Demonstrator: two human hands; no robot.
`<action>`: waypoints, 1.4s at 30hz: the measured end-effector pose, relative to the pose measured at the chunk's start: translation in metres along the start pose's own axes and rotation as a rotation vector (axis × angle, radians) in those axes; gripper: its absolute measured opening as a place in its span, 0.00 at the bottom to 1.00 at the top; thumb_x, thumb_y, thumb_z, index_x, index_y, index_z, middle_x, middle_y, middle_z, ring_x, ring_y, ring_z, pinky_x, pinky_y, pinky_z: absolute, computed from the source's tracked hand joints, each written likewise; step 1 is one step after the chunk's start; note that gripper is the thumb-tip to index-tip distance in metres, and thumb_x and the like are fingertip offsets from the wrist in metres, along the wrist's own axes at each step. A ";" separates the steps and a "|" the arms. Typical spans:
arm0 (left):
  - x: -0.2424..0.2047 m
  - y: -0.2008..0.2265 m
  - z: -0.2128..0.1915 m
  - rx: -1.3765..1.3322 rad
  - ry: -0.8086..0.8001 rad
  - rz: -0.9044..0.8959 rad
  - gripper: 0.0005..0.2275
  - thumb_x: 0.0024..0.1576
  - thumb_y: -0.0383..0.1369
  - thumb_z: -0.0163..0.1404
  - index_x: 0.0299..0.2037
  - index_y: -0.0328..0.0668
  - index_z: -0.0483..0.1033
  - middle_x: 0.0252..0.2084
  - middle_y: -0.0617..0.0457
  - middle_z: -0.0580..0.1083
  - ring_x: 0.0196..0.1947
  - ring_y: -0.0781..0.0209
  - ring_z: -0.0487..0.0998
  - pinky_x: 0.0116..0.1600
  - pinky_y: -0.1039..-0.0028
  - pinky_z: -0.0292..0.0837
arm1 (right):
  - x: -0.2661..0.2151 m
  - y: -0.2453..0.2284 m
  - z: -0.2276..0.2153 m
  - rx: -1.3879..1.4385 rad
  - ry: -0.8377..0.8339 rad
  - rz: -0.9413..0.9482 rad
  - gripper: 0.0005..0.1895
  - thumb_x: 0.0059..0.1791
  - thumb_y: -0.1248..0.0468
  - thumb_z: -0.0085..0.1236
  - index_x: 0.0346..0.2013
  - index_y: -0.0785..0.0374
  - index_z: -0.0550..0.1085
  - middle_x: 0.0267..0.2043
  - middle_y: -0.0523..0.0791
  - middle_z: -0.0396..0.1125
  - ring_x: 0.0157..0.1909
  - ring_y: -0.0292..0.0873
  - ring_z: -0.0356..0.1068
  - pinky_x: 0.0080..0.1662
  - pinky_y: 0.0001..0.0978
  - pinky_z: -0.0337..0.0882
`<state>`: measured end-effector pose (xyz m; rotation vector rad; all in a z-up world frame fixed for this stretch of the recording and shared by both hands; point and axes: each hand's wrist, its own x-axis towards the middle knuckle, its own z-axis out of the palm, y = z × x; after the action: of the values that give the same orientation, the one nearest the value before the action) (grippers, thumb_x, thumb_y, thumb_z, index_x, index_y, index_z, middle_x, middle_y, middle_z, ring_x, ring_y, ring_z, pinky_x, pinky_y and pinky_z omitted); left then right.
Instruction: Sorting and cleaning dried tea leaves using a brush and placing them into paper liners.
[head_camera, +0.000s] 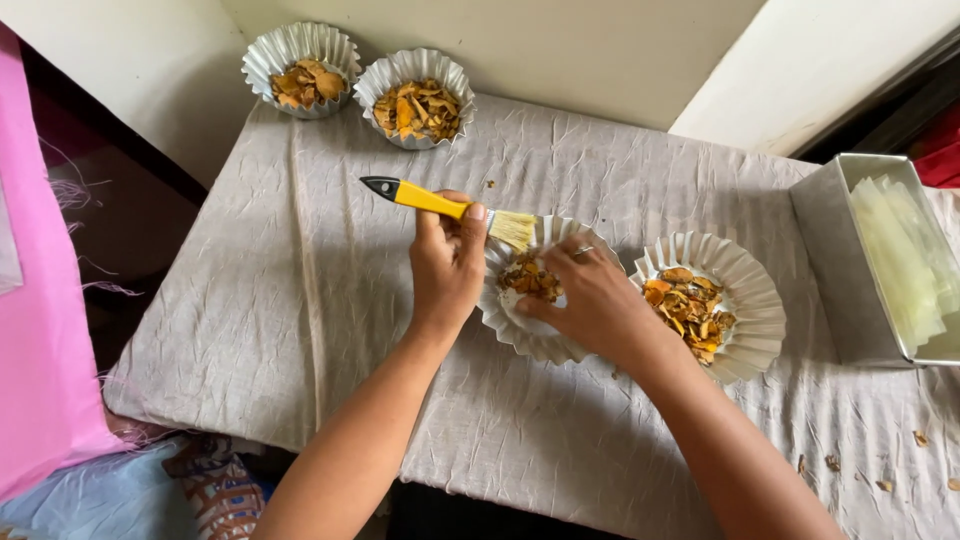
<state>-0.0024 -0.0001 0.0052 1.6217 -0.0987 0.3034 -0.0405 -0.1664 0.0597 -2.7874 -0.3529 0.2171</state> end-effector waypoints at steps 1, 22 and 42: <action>-0.001 0.000 0.000 0.000 -0.004 0.002 0.15 0.66 0.44 0.46 0.52 0.41 0.65 0.46 0.34 0.76 0.50 0.40 0.80 0.55 0.52 0.76 | 0.000 -0.001 0.002 0.001 0.003 0.002 0.30 0.49 0.45 0.60 0.56 0.62 0.74 0.57 0.60 0.66 0.58 0.65 0.70 0.53 0.57 0.74; -0.002 -0.003 0.001 -0.005 -0.024 0.053 0.13 0.66 0.40 0.48 0.51 0.41 0.64 0.44 0.35 0.75 0.49 0.43 0.81 0.55 0.55 0.77 | -0.004 0.057 0.056 0.052 0.190 -0.220 0.07 0.53 0.62 0.55 0.40 0.58 0.81 0.39 0.48 0.76 0.42 0.50 0.78 0.40 0.32 0.80; -0.024 0.013 0.010 -0.309 -0.254 0.126 0.12 0.63 0.38 0.51 0.49 0.40 0.67 0.34 0.53 0.67 0.34 0.68 0.71 0.47 0.71 0.77 | -0.016 0.081 0.055 1.774 0.294 0.239 0.08 0.52 0.74 0.56 0.44 0.77 0.75 0.40 0.55 0.71 0.39 0.47 0.77 0.44 0.33 0.82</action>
<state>-0.0273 -0.0134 0.0113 1.3414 -0.4230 0.1673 -0.0487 -0.2287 -0.0170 -1.0498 0.2190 0.0720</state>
